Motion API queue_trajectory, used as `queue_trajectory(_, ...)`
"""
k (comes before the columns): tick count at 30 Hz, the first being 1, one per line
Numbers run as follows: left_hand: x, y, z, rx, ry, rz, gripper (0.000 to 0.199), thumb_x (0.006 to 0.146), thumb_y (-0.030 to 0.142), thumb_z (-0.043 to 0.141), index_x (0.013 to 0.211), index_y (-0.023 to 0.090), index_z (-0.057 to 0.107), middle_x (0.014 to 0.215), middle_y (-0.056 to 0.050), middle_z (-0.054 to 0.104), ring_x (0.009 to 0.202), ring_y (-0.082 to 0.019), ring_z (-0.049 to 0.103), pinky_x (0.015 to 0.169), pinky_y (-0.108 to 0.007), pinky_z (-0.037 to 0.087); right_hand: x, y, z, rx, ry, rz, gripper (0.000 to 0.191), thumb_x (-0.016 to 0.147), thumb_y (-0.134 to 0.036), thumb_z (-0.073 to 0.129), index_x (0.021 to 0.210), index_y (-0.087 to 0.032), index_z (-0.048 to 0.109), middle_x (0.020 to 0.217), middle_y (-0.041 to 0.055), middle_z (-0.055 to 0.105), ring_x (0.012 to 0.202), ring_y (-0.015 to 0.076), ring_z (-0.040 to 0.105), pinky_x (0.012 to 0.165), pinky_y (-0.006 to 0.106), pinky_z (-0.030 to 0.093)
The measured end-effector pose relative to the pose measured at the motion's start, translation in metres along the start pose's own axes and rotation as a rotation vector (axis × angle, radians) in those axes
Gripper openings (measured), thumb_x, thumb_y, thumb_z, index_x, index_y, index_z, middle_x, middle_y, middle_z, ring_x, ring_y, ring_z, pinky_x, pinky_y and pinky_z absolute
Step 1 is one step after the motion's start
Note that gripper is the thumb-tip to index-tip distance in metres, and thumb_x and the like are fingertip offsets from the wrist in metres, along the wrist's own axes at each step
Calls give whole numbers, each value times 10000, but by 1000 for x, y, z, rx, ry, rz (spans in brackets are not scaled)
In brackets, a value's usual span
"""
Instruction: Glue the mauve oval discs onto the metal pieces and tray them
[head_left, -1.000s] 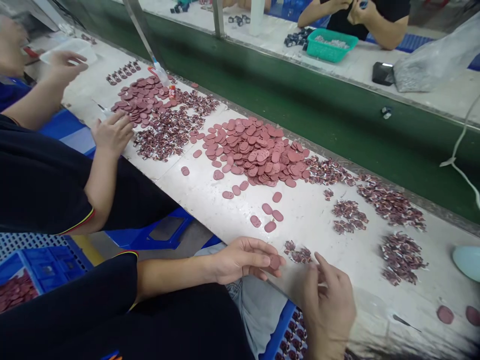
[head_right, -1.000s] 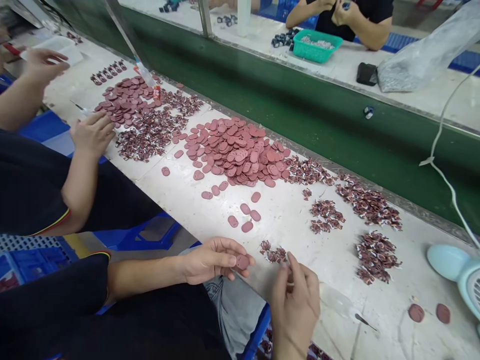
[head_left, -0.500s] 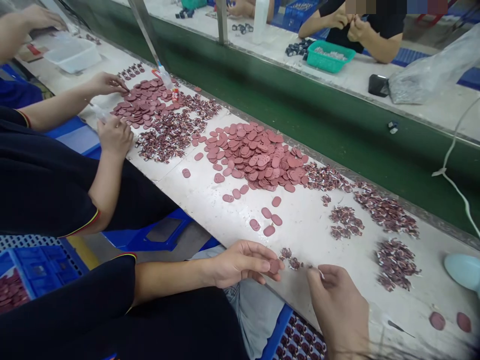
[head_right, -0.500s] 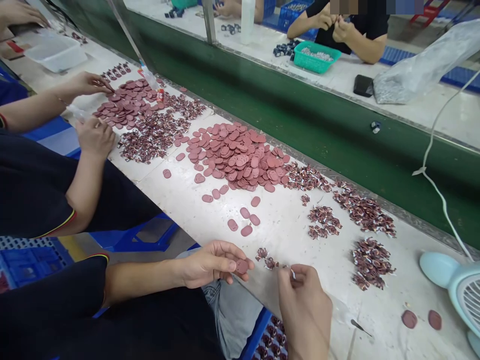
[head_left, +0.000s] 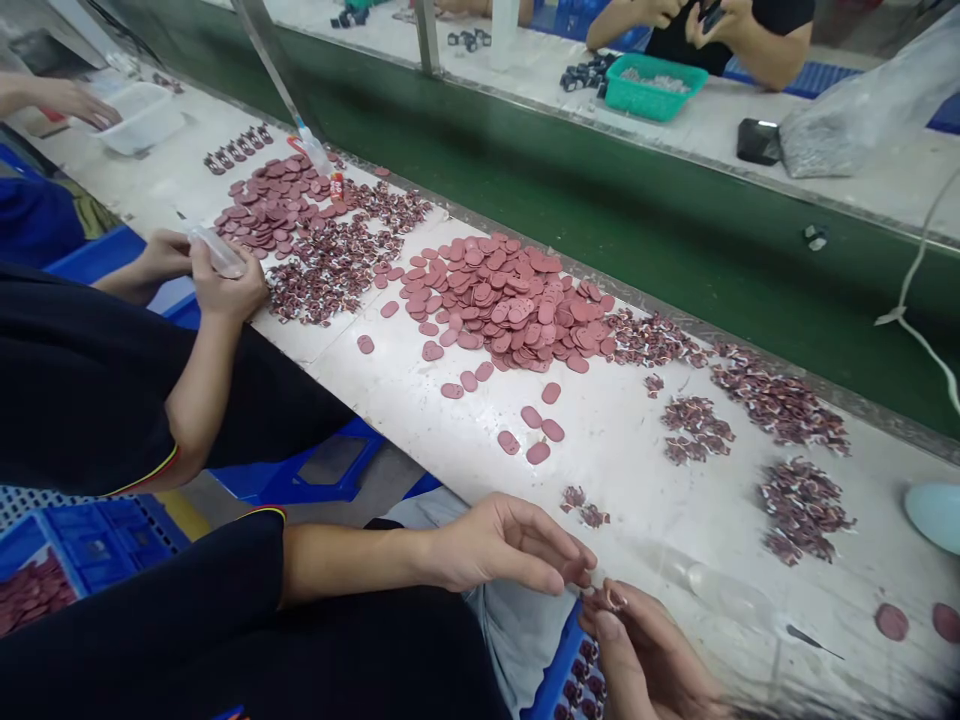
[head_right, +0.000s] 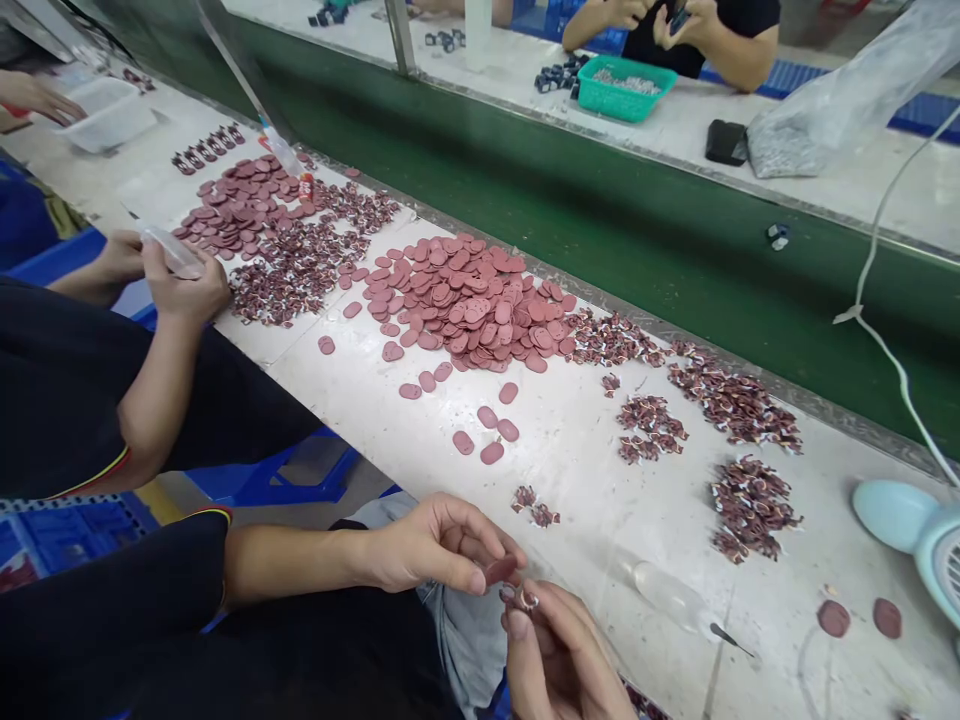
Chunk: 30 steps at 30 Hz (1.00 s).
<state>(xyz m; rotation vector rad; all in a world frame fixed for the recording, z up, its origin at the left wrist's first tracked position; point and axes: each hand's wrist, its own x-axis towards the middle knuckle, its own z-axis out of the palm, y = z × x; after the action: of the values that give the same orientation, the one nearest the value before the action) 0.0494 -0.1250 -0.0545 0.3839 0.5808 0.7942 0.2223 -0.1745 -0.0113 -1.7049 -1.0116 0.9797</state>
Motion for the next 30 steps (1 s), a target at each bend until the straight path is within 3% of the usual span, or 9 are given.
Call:
queue_trajectory(5,-1,-3,0,-12,-13,31,509,544,203,1069,971,122,806,1115,-133,842,991,-205,815,963,-341,630,-4,-5,6,37,-15,48,229,713,-476,888,924,-413,828,903,-1,858,829,251,816,877,426,711)
queue_trajectory(12,-1,-1,3,68,65,29,455,463,265,1087,790,103,814,1148,-177,834,1085,-305,799,1066,-452,605,-2,-2,3,57,-22,96,270,664,-485,918,896,-390,817,849,-2,831,760,230,796,839,393,712)
queue_trajectory(17,-2,2,8,87,89,84,376,556,329,1061,756,102,838,1116,-181,842,1045,-298,813,1073,-450,608,-3,-9,8,85,18,79,256,695,-458,913,898,-334,817,877,7,838,814,249,815,889,435,718)
queue_trajectory(21,-2,1,10,99,112,107,337,574,333,1054,744,127,848,1114,-177,843,1055,-312,818,1046,-439,627,-1,-17,9,69,34,80,238,683,-452,926,869,-341,827,823,-25,833,741,201,799,847,349,709)
queue_trajectory(26,-2,-3,11,77,90,90,299,574,322,1050,744,161,863,1049,-158,854,1038,-287,824,1017,-395,639,1,-12,3,60,-28,18,242,683,-460,910,874,-330,837,900,-6,855,834,146,799,826,195,657)
queue_trajectory(30,-1,-6,11,68,115,98,290,570,325,1052,725,174,859,1055,-153,855,1015,-277,827,987,-379,644,-1,-6,4,74,-38,-38,219,715,-440,885,910,-355,834,929,-19,849,865,134,793,855,191,650)
